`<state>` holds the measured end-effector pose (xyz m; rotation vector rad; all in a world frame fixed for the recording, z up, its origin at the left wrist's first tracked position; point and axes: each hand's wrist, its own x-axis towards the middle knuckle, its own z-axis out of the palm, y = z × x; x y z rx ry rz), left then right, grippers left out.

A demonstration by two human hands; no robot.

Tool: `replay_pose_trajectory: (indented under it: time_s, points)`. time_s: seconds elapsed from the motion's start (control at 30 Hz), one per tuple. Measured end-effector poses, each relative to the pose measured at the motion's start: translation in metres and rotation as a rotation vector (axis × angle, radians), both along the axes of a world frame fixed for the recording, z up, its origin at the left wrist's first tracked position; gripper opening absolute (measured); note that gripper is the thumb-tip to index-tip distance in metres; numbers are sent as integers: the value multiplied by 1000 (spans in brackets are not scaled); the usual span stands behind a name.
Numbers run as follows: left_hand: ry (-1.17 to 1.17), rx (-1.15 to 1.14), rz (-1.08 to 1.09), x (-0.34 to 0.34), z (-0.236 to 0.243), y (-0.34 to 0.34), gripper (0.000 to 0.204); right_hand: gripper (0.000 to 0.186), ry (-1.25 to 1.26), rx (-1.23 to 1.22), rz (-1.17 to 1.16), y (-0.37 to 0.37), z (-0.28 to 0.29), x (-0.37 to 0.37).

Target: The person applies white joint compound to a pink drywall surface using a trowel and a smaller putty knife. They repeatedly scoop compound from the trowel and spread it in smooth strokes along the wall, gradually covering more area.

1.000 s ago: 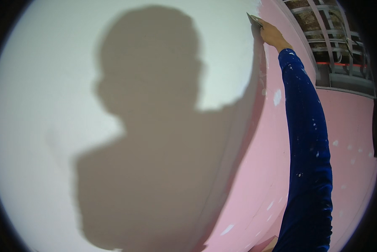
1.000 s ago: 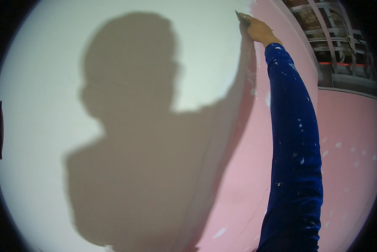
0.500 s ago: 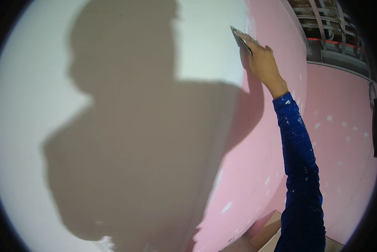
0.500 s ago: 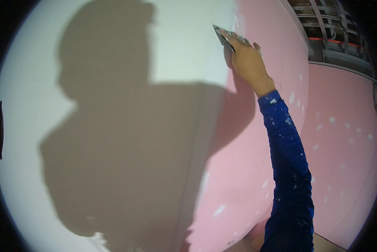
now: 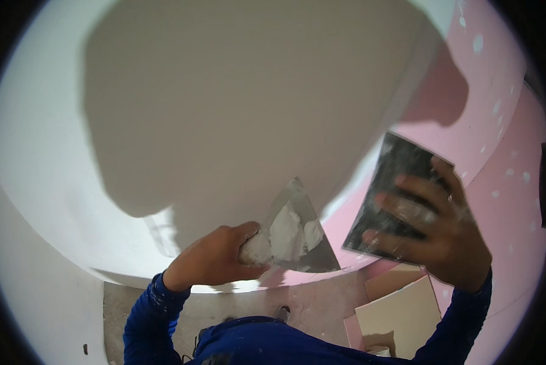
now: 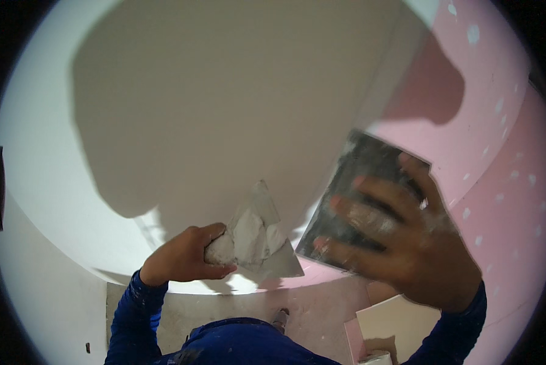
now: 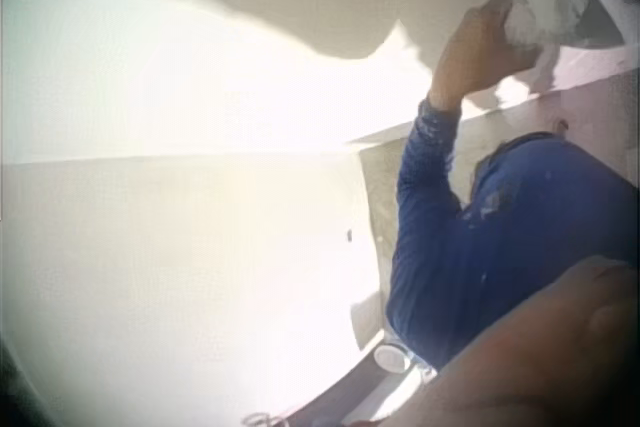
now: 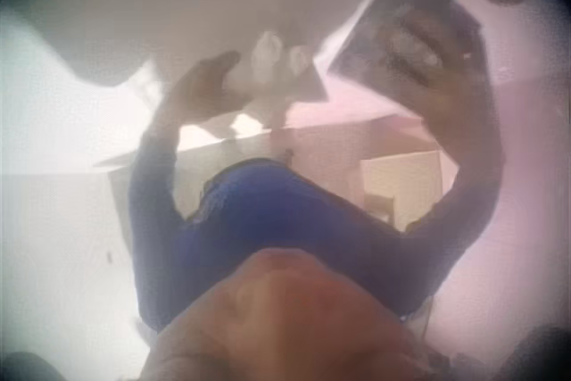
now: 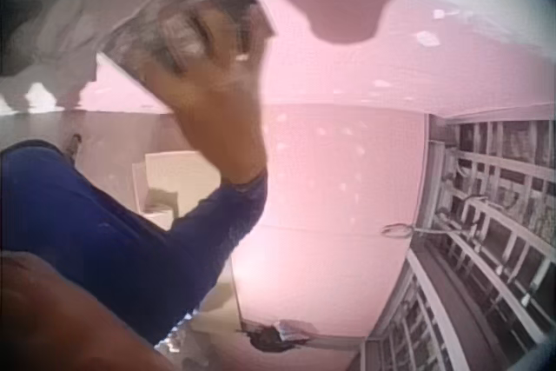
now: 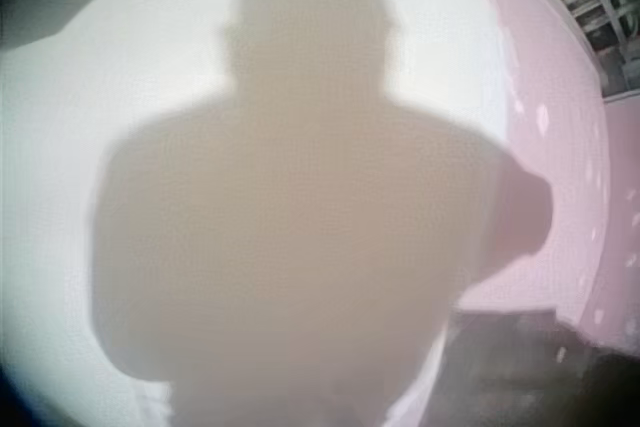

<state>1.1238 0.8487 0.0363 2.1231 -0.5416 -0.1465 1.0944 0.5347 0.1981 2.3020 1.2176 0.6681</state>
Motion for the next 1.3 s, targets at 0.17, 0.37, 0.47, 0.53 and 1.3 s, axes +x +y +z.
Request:
replay_pose_trajectory:
  time_s: [0.17,0.37,0.47,0.53,1.3]
  points:
    - [-37,71,-41,2,29,-15,48,36,106,-69,-83,-6,-21,-8]
    - [-156,135,-102,4,35,-11,52,35,182,-46,25,5,-14,2]
    - [-191,129,-29,3,32,-11,54,30,176,-56,-5,0,-4,-1]
    - [-205,105,69,1,28,-10,55,29,106,-119,-73,-8,10,-4]
    - [-556,545,81,-30,-164,5,48,47,-856,663,-58,-54,446,188]
